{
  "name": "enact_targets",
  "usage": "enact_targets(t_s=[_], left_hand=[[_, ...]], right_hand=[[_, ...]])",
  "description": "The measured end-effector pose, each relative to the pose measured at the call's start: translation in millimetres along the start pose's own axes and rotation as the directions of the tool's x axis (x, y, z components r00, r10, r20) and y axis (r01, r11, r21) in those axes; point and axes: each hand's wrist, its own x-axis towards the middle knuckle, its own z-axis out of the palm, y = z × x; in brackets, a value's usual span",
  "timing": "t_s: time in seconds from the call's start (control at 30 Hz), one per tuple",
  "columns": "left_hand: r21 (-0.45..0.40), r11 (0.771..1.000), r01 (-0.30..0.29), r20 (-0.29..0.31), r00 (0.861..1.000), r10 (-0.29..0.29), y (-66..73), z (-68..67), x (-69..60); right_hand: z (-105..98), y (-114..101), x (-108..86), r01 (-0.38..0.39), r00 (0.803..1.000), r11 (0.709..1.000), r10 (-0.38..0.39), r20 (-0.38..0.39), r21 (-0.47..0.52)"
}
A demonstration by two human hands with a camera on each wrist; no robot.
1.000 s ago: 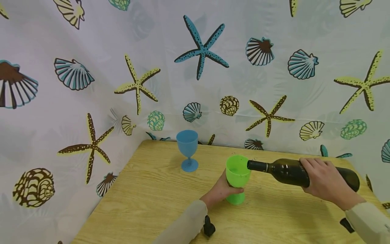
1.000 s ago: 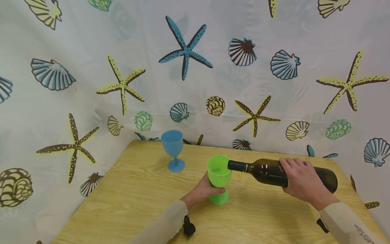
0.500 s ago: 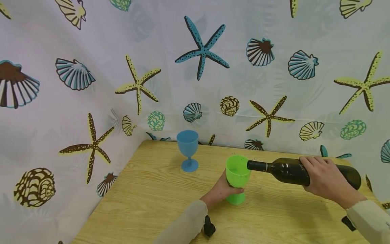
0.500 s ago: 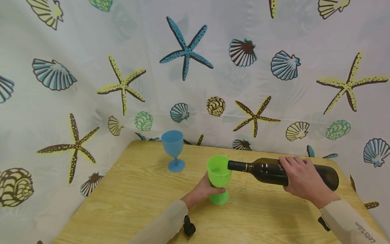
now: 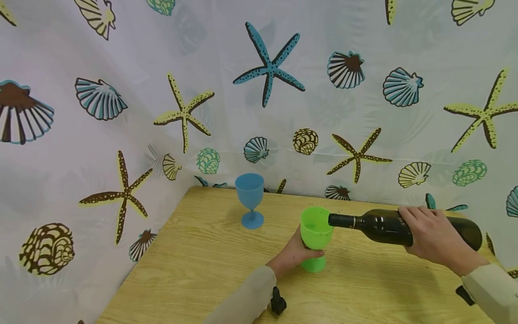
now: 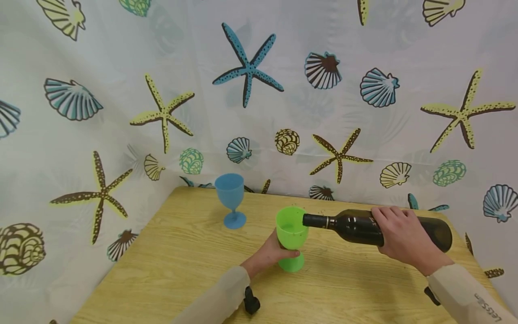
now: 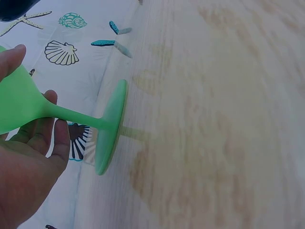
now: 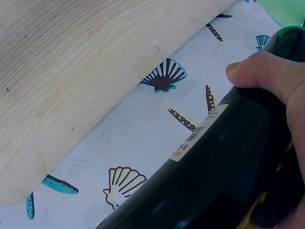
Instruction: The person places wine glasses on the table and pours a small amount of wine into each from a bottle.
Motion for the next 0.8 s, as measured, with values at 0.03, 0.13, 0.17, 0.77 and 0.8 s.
enact_targets(t_s=[0.03,0.13,0.17,0.77,0.8], left_hand=[[0.003,1.0,0.0,-0.003,1.0,0.0,-3.0,-0.1,1.0],[0.012,1.0,0.005,-0.013,1.0,-0.005,-13.9,-0.6,4.3],[0.016,1.0,0.007,-0.015,1.0,-0.007,-17.4,-0.8,5.3],[0.021,1.0,0.009,-0.016,1.0,-0.008,-19.5,-0.8,5.0],[0.022,1.0,0.01,-0.017,1.0,-0.009,-24.2,-1.2,6.7]], right_hand=[[-0.2,0.0,0.1,0.0,1.0,1.0,0.0,-0.001,0.0],[-0.7,0.1,0.5,0.004,1.0,1.0,-0.004,-0.005,-0.002],[-0.8,0.3,0.6,0.006,1.0,1.0,-0.006,-0.006,-0.003],[-3.0,1.5,1.7,0.014,1.0,1.0,-0.014,0.017,-0.019],[-3.2,1.5,1.8,0.013,1.0,1.0,-0.013,0.019,-0.019]])
